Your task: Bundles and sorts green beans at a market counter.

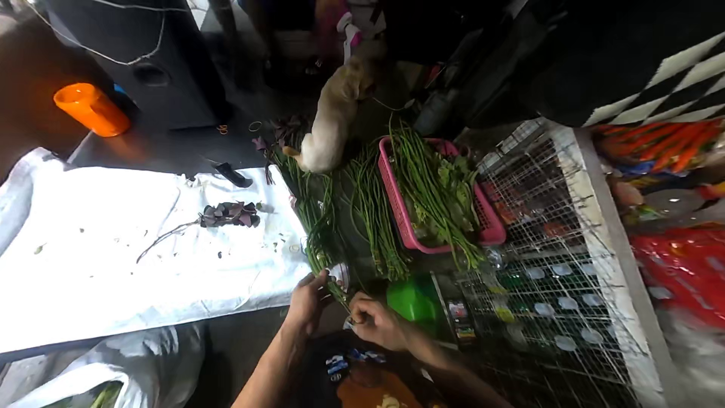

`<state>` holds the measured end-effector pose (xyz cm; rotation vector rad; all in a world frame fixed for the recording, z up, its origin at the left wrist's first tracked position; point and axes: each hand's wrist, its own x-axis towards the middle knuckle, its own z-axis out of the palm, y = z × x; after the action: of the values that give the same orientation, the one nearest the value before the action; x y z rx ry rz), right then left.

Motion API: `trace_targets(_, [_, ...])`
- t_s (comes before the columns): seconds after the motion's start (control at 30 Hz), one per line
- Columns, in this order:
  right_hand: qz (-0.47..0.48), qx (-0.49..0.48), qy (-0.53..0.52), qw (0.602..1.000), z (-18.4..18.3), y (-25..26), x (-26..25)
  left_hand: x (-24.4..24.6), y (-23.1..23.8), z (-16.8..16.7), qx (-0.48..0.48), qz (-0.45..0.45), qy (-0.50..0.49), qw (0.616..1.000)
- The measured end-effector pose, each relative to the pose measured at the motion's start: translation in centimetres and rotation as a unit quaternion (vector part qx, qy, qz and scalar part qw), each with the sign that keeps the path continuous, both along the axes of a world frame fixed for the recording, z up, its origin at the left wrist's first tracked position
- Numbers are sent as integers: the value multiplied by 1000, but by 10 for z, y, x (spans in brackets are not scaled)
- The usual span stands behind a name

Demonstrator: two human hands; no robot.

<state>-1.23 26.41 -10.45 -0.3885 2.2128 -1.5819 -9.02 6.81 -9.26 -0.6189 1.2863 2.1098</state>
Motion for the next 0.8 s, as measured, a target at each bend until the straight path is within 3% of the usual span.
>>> trace_targets(0.07, [20,137,-59,989,11,-21,-7,3,-9,-17,-85,-67,54,993])
trace_targets(0.1, [13,153,-71,986,15,-31,-11,4,-17,-27,-145,-123,93,977])
trace_targets(0.17, [-31,88,-51,994,17,-42,-12,2,-33,-44,-227,-226,130,938])
trace_targets(0.23, [-78,-14,6,997,14,-48,-7,-2,-48,-43,-196,-259,81,942])
trace_targets(0.37, [-110,-130,97,981,8,-70,3,-19,-75,-32,-74,-205,17,976])
trace_targets(0.43, [-101,-75,101,987,8,-79,4,-29,-79,-23,4,-114,18,993])
trace_targets(0.5, [-100,44,23,994,7,-86,4,-38,-80,-19,62,-44,25,997])
trace_targets(0.57, [-134,96,-32,986,0,-94,2,-43,-83,-24,77,-43,40,995])
trace_targets(0.67, [-203,11,89,975,3,-95,0,-51,-87,-33,52,-75,23,996])
trace_targets(0.8, [-133,-111,153,973,34,-98,-11,-52,-86,-38,88,-46,-67,993])
